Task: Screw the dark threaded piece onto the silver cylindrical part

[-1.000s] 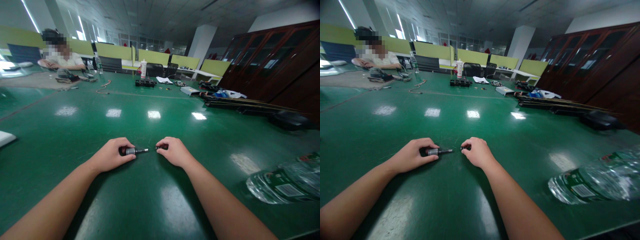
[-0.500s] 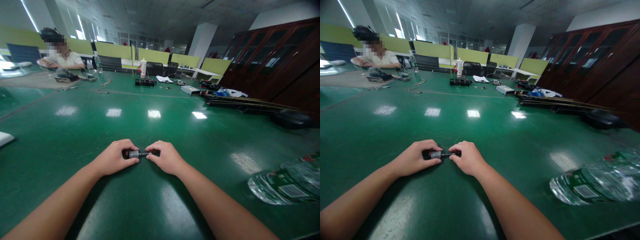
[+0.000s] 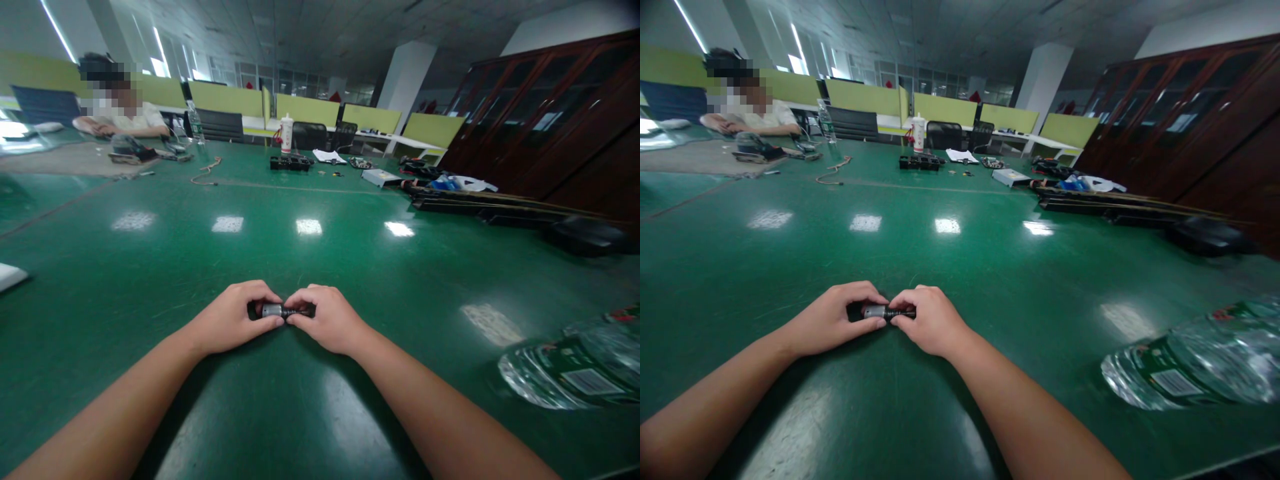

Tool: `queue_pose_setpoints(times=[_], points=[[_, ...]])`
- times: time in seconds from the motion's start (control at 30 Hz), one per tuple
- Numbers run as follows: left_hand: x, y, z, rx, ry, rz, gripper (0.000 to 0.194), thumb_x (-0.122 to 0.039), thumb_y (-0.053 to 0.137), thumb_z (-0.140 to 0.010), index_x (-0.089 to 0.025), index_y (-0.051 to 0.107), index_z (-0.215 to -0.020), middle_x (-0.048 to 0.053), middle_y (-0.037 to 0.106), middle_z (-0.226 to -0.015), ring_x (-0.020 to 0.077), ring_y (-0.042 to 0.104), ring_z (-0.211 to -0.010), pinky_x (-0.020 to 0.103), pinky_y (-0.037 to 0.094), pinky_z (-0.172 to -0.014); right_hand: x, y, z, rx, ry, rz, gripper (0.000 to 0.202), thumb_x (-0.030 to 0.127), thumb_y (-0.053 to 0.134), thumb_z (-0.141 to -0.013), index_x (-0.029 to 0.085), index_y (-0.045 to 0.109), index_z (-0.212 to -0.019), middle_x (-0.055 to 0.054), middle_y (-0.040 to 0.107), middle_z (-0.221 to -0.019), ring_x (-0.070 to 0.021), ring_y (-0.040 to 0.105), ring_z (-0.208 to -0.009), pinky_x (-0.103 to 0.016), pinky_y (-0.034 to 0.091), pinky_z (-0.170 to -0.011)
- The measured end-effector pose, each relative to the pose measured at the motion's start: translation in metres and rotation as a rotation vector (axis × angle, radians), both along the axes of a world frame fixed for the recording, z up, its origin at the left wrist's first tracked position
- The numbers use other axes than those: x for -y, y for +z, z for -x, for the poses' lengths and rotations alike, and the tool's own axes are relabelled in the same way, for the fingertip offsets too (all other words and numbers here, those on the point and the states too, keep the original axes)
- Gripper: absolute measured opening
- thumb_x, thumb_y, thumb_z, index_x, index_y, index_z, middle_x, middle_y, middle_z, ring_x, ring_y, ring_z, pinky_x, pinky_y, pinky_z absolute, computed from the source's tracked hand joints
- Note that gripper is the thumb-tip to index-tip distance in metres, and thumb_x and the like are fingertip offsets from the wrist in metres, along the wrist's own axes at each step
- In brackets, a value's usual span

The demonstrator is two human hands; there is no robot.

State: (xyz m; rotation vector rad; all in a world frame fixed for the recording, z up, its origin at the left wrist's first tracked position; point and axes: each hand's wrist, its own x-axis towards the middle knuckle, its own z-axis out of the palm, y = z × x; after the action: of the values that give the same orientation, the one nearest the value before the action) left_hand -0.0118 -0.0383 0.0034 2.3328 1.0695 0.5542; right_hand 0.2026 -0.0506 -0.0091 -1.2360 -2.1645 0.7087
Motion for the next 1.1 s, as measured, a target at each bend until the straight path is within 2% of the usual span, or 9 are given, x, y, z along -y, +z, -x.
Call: queue_pose_setpoints(times=[0.43,0.77,1.1], points=[[0.0003,0.0009,-0.0018,-0.010,0.008,0.016,0.022,-0.037,0.068,-0.082,-0.020,0.072,-0.096,0.003,0.068,-0.086,0.0177,0.062,-0.078,0.026,0.046,-0.070,-0.0008,-0.0018,-0.0001,0.003,0.034,-0.048,0.013,0.015,0.074,-0.078,0.021,0.075,-0.089,-0.002,0.072,-0.087,-0.0153,0.060,-0.083,-0.028,0.043,-0.076],[-0.0006,-0.0011,-0.0002,-0.015,0.024,0.015,0.023,-0.034,0.073,-0.076,-0.020,0.072,-0.095,0.002,0.067,-0.085,0.0177,0.062,-0.077,0.026,0.045,-0.069,0.0000,-0.0006,0.0007,0.022,0.033,-0.039,0.016,0.015,0.075,-0.077,0.021,0.074,-0.091,-0.001,0.072,-0.086,-0.0153,0.059,-0.082,-0.028,0.043,-0.075],[-0.0001,-0.0009,-0.0008,-0.032,0.012,-0.006,0.024,-0.036,0.072,-0.076,-0.020,0.071,-0.094,0.002,0.067,-0.085,0.0178,0.062,-0.077,0.026,0.045,-0.069,-0.0005,-0.0017,0.0002,0.040,0.031,-0.043,0.013,0.019,0.075,-0.078,0.022,0.075,-0.091,-0.002,0.071,-0.084,-0.0159,0.059,-0.082,-0.029,0.042,-0.076]])
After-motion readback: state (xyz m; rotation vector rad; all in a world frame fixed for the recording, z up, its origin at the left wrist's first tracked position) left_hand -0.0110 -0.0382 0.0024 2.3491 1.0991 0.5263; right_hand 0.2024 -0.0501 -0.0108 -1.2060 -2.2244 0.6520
